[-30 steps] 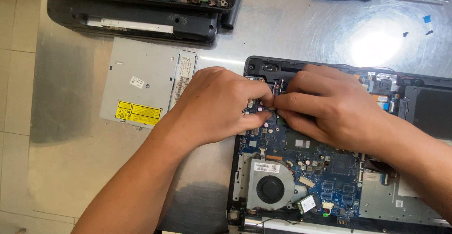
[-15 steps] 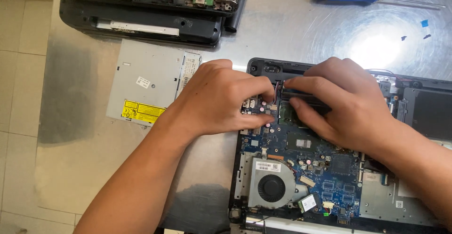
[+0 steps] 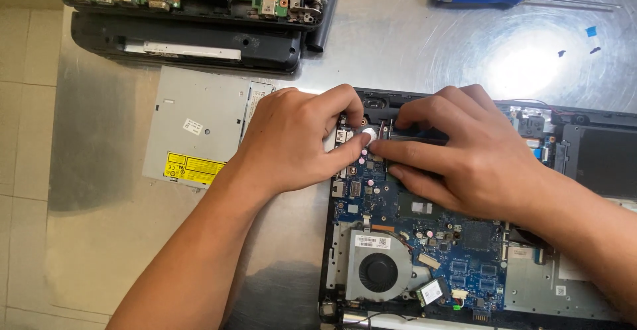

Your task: Disassembling, cleaning, and repairing internal components of a laptop computer using a screwdriver and cleaning cloth.

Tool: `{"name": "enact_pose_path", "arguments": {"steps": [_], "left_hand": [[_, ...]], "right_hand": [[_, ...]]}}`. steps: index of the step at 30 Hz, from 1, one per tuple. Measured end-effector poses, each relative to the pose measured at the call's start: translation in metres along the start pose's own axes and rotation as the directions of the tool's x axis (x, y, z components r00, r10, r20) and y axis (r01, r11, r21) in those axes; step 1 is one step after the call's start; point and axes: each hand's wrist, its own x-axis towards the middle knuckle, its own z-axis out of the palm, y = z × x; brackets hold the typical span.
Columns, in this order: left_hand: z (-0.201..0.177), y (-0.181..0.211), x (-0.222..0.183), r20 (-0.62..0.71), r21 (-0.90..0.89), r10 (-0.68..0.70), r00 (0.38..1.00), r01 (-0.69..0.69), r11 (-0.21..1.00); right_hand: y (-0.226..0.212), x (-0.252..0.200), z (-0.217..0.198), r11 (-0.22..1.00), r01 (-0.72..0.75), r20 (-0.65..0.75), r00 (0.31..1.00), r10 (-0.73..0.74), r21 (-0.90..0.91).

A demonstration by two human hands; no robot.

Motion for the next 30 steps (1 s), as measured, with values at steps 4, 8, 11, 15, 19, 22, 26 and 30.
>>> {"name": "enact_pose_path", "arguments": {"steps": [4,8,11,15,19,22,26,30], "left_hand": [[0.000,0.002,0.001,0.054,-0.019,-0.095,0.994,0.096,0.995],[0.001,0.000,0.001,0.062,-0.029,-0.083,0.995,0.085,0.996],[0.002,0.001,0.000,0.043,-0.029,-0.098,0.994,0.099,0.995],[0.002,0.001,0.000,0.026,-0.045,-0.114,0.993,0.115,0.992],[0.000,0.000,0.000,0.051,-0.043,-0.139,0.989,0.141,0.989],[0.000,0.001,0.000,0.053,-0.041,-0.142,0.988,0.144,0.989],[0.002,0.000,0.001,0.041,-0.025,-0.123,0.992,0.124,0.992],[0.002,0.000,0.001,0.049,-0.033,-0.134,0.990,0.136,0.990]], "right_hand": [[0.000,0.000,0.002,1.000,-0.003,0.003,1.000,0.003,0.008],[0.002,-0.013,0.002,0.974,-0.111,-0.162,0.976,0.144,0.196],[0.003,-0.018,0.001,0.913,-0.327,-0.176,0.911,0.373,0.243],[0.003,-0.008,0.000,0.966,-0.159,-0.124,0.975,0.186,0.202],[0.002,-0.003,0.000,0.996,-0.018,-0.043,0.999,0.022,0.082],[0.003,-0.003,-0.001,0.988,-0.044,-0.016,0.999,0.046,0.151],[0.003,-0.004,0.001,0.986,-0.039,0.033,0.999,0.035,0.161],[0.002,-0.003,0.000,0.983,-0.057,0.059,0.997,0.047,0.176]]}}
